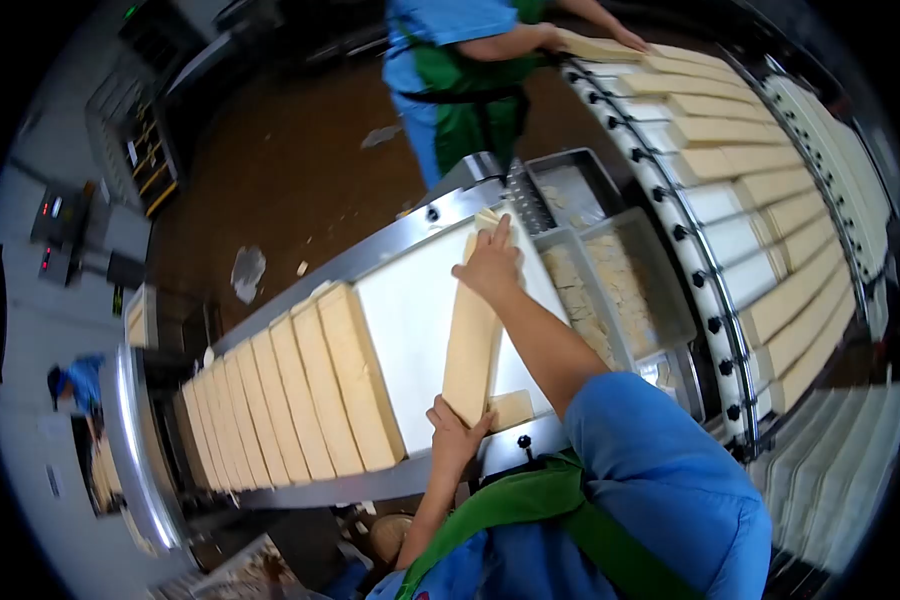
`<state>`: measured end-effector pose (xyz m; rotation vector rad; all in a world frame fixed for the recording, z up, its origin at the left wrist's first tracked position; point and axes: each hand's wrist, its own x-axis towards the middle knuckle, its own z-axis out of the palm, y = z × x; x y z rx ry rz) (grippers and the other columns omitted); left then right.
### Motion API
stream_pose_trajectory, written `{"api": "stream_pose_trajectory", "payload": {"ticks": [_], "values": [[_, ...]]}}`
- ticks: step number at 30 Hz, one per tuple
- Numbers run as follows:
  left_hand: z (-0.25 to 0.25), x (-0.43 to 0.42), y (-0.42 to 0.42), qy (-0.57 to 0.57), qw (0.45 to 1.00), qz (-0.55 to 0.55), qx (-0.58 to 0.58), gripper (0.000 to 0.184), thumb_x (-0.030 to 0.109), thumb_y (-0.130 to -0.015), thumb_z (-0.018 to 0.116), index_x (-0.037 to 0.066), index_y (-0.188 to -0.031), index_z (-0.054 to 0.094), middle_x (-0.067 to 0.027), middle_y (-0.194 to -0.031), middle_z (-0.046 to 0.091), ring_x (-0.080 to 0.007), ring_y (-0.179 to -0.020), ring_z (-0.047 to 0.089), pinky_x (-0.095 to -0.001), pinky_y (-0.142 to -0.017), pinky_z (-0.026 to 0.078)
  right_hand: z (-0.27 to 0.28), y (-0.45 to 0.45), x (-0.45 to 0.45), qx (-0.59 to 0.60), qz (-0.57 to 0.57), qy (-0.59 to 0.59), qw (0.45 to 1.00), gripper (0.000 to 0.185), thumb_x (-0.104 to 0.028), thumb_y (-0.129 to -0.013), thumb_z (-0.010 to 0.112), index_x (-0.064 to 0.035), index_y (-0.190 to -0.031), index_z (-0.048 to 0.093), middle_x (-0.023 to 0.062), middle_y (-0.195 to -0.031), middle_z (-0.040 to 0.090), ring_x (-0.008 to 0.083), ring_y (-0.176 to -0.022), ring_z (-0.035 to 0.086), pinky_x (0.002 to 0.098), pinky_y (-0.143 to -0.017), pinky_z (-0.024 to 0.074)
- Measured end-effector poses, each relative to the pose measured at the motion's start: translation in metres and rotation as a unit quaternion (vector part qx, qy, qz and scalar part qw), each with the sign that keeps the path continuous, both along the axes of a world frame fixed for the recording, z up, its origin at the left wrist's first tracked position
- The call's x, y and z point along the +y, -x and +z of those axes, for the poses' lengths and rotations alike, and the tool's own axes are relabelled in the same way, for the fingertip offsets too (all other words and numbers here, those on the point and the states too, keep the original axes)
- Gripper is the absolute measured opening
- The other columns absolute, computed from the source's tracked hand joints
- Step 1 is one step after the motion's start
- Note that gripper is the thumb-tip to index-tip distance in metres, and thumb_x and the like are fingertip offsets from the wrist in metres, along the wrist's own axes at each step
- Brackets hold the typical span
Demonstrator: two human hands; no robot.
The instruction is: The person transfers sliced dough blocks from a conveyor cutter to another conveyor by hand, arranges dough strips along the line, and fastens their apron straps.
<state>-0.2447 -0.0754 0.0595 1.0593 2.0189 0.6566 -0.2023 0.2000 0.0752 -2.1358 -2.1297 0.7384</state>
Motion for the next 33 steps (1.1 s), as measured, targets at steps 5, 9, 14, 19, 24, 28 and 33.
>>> {"api": "stream_pose_trajectory", "payload": {"ticks": [5,9,14,19,24,28,33], "values": [[0.004,0.033,-0.044,-0.019,0.994,0.049,0.101,0.079,0.024,-0.071,0.076,-0.005,-0.127,0.028,-0.0316,-0.119,0.035,-0.0486,-0.101,0.05,-0.0491,-0.086,0.046,0.014,-0.09,-0.001,0.176,-0.128,-0.012,0.976,0.08,-0.035,-0.07,0.069,-0.0051,-0.133,0.029,0.0262,-0.149,0.009,0.0462,-0.128,0.034,0.0475,-0.1,0.0383],[0.002,0.067,-0.091,-0.161,0.977,-0.044,0.133,0.076,0.018,-0.072,0.074,-0.004,-0.13,0.03,-0.0337,-0.125,0.029,-0.0494,-0.112,0.042,-0.048,-0.093,0.041,0.009,-0.221,-0.007,0.25,-0.211,-0.215,0.92,0.075,-0.033,-0.071,0.066,-0.0043,-0.129,0.028,0.0255,-0.131,0.028,0.0484,-0.113,0.045,0.0517,-0.095,0.0399],[0.062,0.121,-0.196,-0.245,0.958,-0.147,0.026,0.078,0.007,-0.069,0.069,0.003,-0.137,0.032,-0.0279,-0.136,0.021,-0.0442,-0.124,0.031,-0.0425,-0.104,0.032,0.08,-0.393,-0.026,0.223,-0.375,-0.223,0.872,0.077,-0.038,-0.075,0.063,0.0007,-0.131,0.027,0.0256,-0.126,0.034,0.0456,-0.109,0.05,0.0484,-0.09,0.045],[0.099,0.157,-0.273,-0.334,0.897,-0.29,0.003,0.074,0.014,-0.073,0.076,0.003,-0.135,0.038,-0.0244,-0.134,0.032,-0.0416,-0.118,0.042,-0.0441,-0.099,0.038,0.075,-0.522,-0.003,-0.001,-0.379,-0.067,0.923,0.071,-0.053,-0.081,0.046,0.0005,-0.128,0.047,0.025,-0.127,0.048,0.0419,-0.118,0.046,0.0496,-0.097,0.0373],[0.101,0.183,-0.31,-0.278,0.891,-0.359,-0.028,0.077,0.015,-0.072,0.079,0.008,-0.137,0.039,-0.0173,-0.126,0.039,-0.0344,-0.116,0.046,-0.0401,-0.096,0.041,0.042,-0.608,0.043,-0.064,-0.297,-0.004,0.953,0.063,-0.047,-0.087,0.031,-0.0017,-0.124,0.056,0.0201,-0.134,0.049,0.0387,-0.127,0.037,0.0502,-0.105,0.0207],[0.088,0.193,-0.335,-0.273,0.894,-0.356,-0.019,0.076,0.015,-0.072,0.079,0.008,-0.137,0.039,-0.0179,-0.126,0.039,-0.0344,-0.115,0.046,-0.0392,-0.096,0.041,0.036,-0.629,0.062,-0.043,-0.322,0.006,0.946,0.065,-0.046,-0.089,0.028,0.0008,-0.128,0.051,0.0199,-0.137,0.046,0.0358,-0.129,0.035,0.0481,-0.105,0.0194],[0.08,0.206,-0.364,-0.264,0.89,-0.372,-0.025,0.076,0.018,-0.075,0.077,0.007,-0.138,0.037,-0.0193,-0.125,0.037,-0.0357,-0.114,0.046,-0.0385,-0.096,0.04,0.009,-0.642,0.071,-0.091,-0.374,-0.135,0.913,0.062,-0.042,-0.089,0.035,0.0036,-0.128,0.049,0.022,-0.131,0.05,0.0338,-0.126,0.039,0.0476,-0.104,0.0214]]}}
